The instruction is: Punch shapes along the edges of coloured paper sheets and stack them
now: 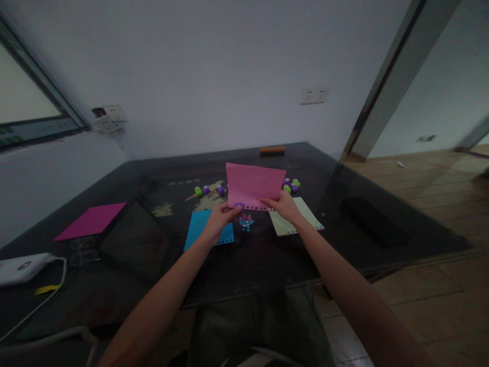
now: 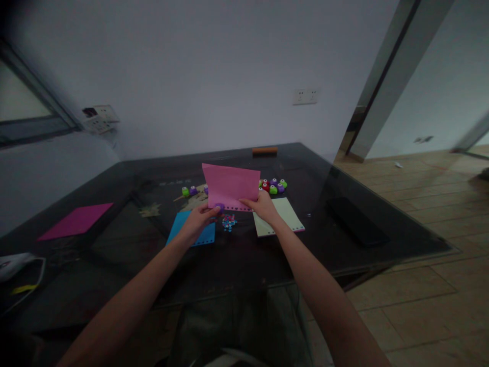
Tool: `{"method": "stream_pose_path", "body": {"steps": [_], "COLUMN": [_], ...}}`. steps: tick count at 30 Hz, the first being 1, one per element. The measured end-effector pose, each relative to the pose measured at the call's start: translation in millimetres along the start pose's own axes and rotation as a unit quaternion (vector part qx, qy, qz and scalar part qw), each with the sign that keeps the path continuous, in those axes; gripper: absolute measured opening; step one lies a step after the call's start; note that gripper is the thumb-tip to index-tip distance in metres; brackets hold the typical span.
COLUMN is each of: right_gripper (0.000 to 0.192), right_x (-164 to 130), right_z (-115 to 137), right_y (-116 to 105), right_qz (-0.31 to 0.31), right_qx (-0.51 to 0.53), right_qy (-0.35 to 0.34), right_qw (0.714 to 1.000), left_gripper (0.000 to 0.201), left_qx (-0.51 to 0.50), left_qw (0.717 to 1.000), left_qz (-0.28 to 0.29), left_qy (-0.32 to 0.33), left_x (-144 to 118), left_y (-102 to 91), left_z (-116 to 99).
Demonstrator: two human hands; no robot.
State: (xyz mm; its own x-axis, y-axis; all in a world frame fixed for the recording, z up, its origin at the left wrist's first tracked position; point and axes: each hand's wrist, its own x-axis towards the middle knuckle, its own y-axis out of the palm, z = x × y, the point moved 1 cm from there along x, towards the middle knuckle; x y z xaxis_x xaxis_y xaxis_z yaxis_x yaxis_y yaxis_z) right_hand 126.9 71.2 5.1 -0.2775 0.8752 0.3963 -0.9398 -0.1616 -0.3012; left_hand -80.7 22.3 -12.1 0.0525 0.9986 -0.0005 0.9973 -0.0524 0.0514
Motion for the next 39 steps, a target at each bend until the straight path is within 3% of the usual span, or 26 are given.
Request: {"method": "stream_pose_path", "body": {"steps": [39], "right_gripper": [0.027], "right_x": [-1.3], "right_z": [0.9], "right_y": [1.1], "right_qz": [0.0], "right_qx": [-0.012], "right_qy": [-0.007], "right_qw": [1.0], "left_gripper": [0.031], "left_qx": [0.022], "left_qw": [1.0], "left_qz": [-0.015], "left_qy": [-0.003], "left_x": [0.7], "left_y": [-1.0], "left_z": [-0.6]}}
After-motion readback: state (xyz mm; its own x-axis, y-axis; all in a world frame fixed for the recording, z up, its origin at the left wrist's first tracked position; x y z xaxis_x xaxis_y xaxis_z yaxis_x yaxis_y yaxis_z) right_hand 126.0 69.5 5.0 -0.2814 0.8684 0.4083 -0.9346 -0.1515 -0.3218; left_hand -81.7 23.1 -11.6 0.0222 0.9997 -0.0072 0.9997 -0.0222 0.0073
